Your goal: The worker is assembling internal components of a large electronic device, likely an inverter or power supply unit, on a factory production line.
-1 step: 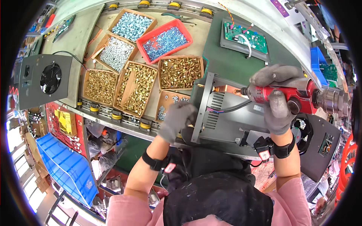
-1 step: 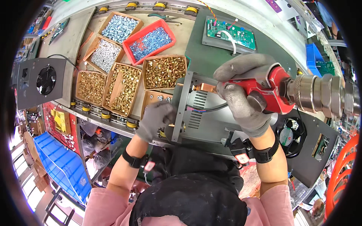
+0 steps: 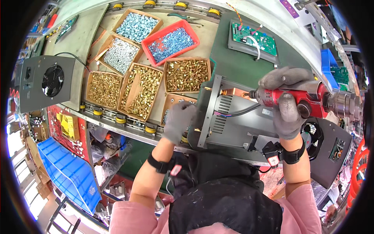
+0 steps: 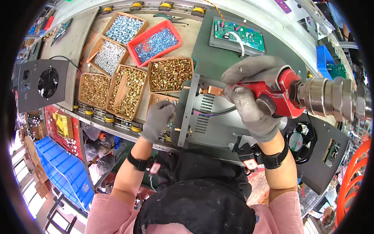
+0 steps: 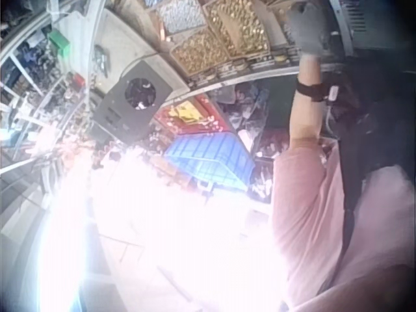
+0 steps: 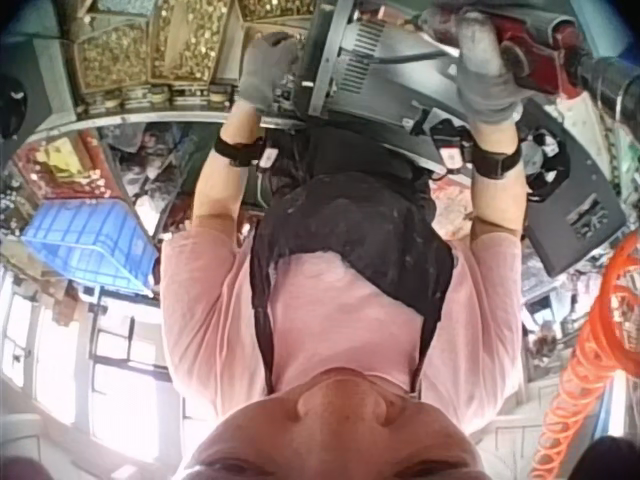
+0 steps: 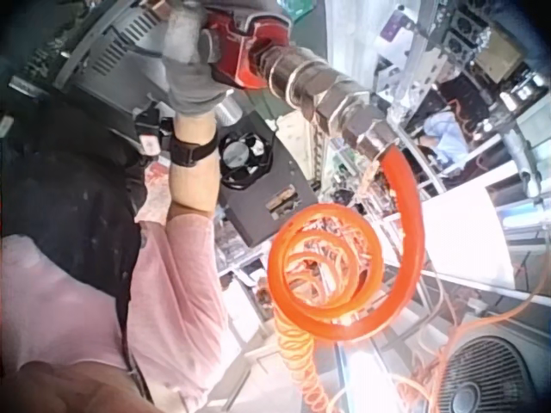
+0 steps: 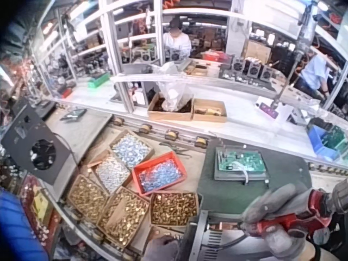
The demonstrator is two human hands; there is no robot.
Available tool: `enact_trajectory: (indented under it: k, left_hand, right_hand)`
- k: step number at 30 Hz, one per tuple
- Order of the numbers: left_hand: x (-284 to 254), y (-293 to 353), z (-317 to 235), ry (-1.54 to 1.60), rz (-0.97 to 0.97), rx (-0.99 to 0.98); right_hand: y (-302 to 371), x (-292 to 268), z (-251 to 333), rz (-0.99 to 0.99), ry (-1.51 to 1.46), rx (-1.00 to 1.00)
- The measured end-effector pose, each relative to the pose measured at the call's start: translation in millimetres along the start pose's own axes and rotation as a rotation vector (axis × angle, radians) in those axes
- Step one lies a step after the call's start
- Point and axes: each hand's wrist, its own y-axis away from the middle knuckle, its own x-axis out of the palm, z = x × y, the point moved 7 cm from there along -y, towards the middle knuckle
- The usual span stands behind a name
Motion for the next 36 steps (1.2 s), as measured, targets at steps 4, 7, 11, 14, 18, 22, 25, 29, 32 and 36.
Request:
enact_trajectory:
  k: [4, 7, 11, 14, 18, 22, 25, 29, 32, 36]
  left_hand:
    - [-24.1, -30.1, 25.5, -0.722, -0.455, -0.012]
    - [-15.4, -40.5, 41.9, -0.824, -0.447, 0.023]
    - [-7.6, -39.6, 46.9, -0.864, -0.456, -0.002]
    - [-1.6, -42.5, 44.5, -0.891, -0.414, -0.023]
    - [-18.4, -40.2, 49.4, -0.639, -0.455, -0.07]
    - [-38.8, -16.6, 26.4, -0.364, -0.508, 0.143]
    - [-37.4, 10.8, -17.5, -0.331, -0.566, 0.299]
    - [0.6, 34.4, -61.1, 0.085, -0.324, 0.288]
    - [64.2, 27.7, -71.7, 0.386, 0.076, 0.096]
    - [123.2, -4.2, -72.5, 0.915, 0.23, -0.064]
  right_hand:
    - [-1.4, 0.2, 4.0, -0.02, -0.04, -0.052]
    - [0.0, -2.7, -1.8, -0.073, -0.094, 0.044]
    - [1.3, -7.4, -7.9, -0.112, -0.033, 0.217]
    - [-3.4, -13.8, 0.5, -0.122, 0.048, 0.15]
    - [-0.1, -22.7, 22.0, -0.085, -0.052, -0.026]
    - [8.1, -32.4, 19.9, -0.111, -0.05, 0.03]
    - [11.5, -31.6, 14.4, -0.087, -0.062, 0.057]
    - [11.0, -32.1, 10.9, -0.102, -0.099, 0.032]
    - [8.1, -31.0, 10.7, -0.054, 0.024, -0.006]
    - [11.1, -26.2, 9.5, 0.012, 0.177, -0.012]
